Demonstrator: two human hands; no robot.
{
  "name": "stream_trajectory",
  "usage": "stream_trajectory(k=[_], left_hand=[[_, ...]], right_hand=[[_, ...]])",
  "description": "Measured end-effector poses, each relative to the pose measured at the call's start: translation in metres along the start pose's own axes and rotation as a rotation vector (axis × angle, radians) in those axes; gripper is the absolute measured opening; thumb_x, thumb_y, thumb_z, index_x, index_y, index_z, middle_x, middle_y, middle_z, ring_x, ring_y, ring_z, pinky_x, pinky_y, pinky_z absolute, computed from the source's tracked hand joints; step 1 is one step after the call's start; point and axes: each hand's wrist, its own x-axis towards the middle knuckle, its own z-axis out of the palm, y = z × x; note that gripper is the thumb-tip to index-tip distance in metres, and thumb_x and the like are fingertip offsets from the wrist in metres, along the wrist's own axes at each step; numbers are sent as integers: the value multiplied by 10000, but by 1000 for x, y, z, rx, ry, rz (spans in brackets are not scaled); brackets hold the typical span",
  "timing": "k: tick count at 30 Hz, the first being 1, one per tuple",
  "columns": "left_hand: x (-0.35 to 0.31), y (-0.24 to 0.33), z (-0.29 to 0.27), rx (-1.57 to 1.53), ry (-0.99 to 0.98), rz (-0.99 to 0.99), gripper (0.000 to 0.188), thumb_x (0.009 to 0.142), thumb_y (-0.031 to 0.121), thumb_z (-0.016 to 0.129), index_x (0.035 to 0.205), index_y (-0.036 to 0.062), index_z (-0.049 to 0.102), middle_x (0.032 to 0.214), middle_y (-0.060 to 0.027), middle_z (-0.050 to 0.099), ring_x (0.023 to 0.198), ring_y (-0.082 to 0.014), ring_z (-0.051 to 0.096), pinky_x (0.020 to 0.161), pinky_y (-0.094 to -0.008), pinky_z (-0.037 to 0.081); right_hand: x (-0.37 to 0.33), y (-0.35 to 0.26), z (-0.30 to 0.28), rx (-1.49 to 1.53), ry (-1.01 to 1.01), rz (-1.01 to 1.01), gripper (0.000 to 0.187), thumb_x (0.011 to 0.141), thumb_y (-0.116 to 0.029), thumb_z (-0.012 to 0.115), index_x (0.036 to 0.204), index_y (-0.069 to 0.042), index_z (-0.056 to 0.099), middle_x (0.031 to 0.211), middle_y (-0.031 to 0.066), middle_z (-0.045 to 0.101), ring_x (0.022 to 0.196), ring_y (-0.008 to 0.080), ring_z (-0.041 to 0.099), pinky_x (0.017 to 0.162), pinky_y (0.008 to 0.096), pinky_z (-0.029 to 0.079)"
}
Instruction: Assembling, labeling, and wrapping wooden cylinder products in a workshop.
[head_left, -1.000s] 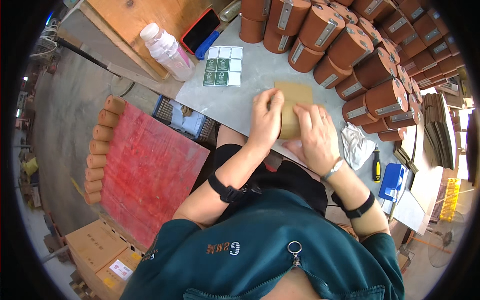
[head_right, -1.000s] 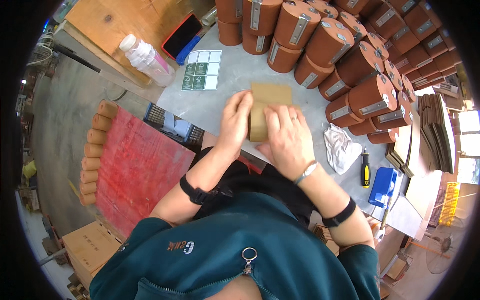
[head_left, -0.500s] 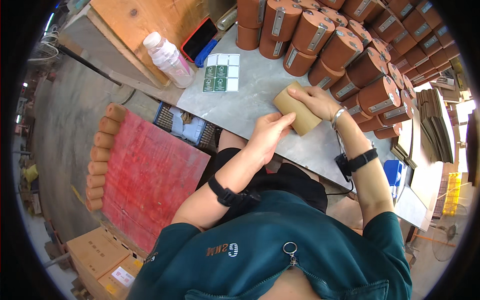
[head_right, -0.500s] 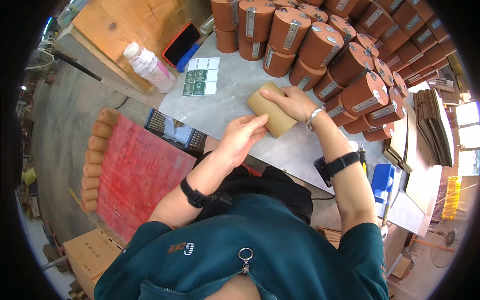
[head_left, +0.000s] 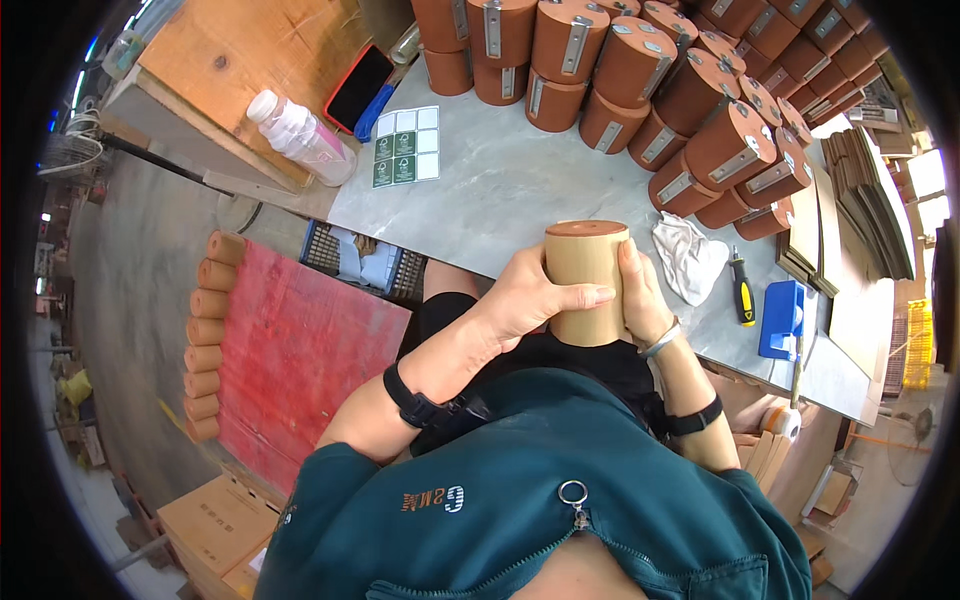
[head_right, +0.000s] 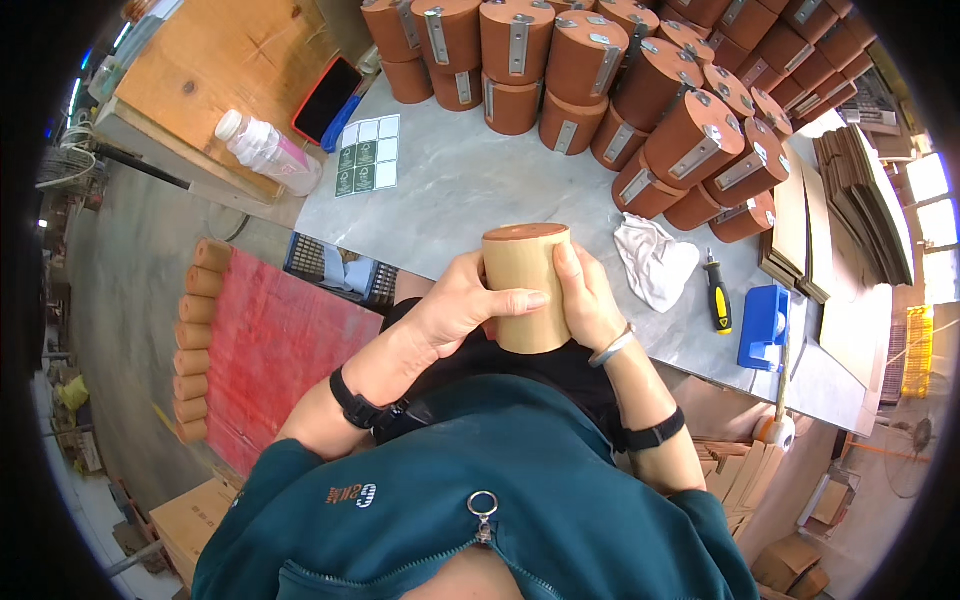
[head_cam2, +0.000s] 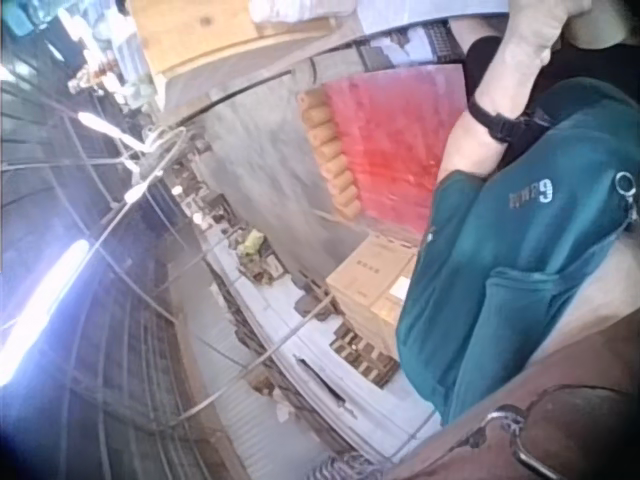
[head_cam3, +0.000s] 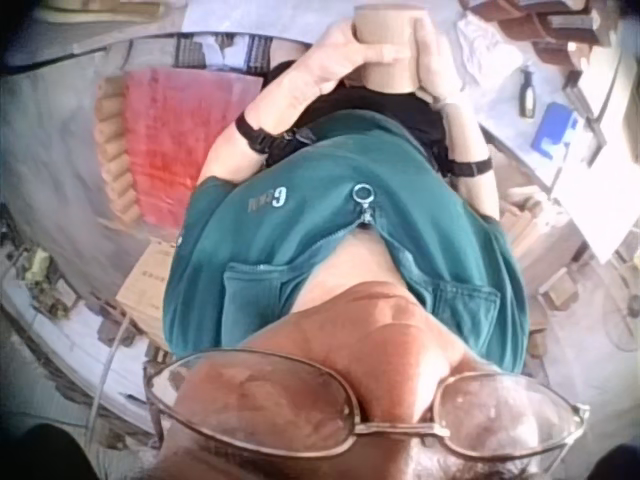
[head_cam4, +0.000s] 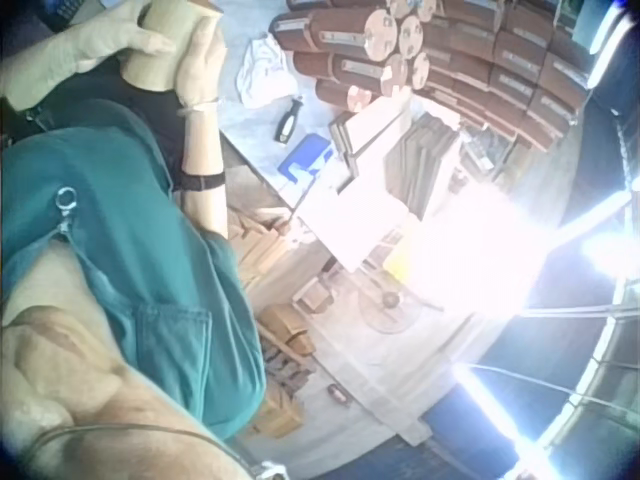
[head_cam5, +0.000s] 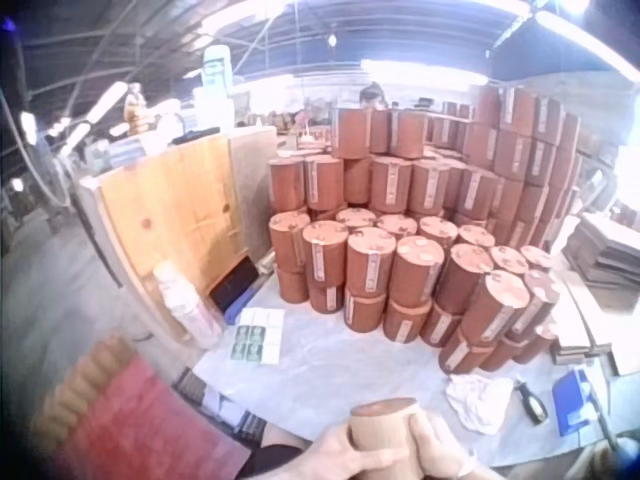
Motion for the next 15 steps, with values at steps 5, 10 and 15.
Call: stream_trajectory(k=[5,10,15], left_hand=[[9,-2,0,665,142,538,798,697,243,918,1345,-4,523,1253,-167,633,1164,-294,637,984,-397,513],[38,-40,-20,812,195,603,914,626,342,929,1356,29,476,1259,-193,590,1167,-409,591,983,-465,485],[36,-30,-15,759,207,775,940,622,367,939,1352,6,471,1238,-207,602,1152,-412,601,973,-445,491]], right_hand=[[-11,-29,8,-493,110,-578,654,879,-395,731,1325,30,509,1190,169,639,1114,325,642,970,367,494],[7,-3,-9,-658,122,-346,844,634,-320,929,1311,8,546,1226,180,652,1126,316,666,972,408,530],[14,-21,-3,-793,176,-559,798,644,-332,916,1276,12,571,1174,179,684,1075,326,692,934,412,548]])
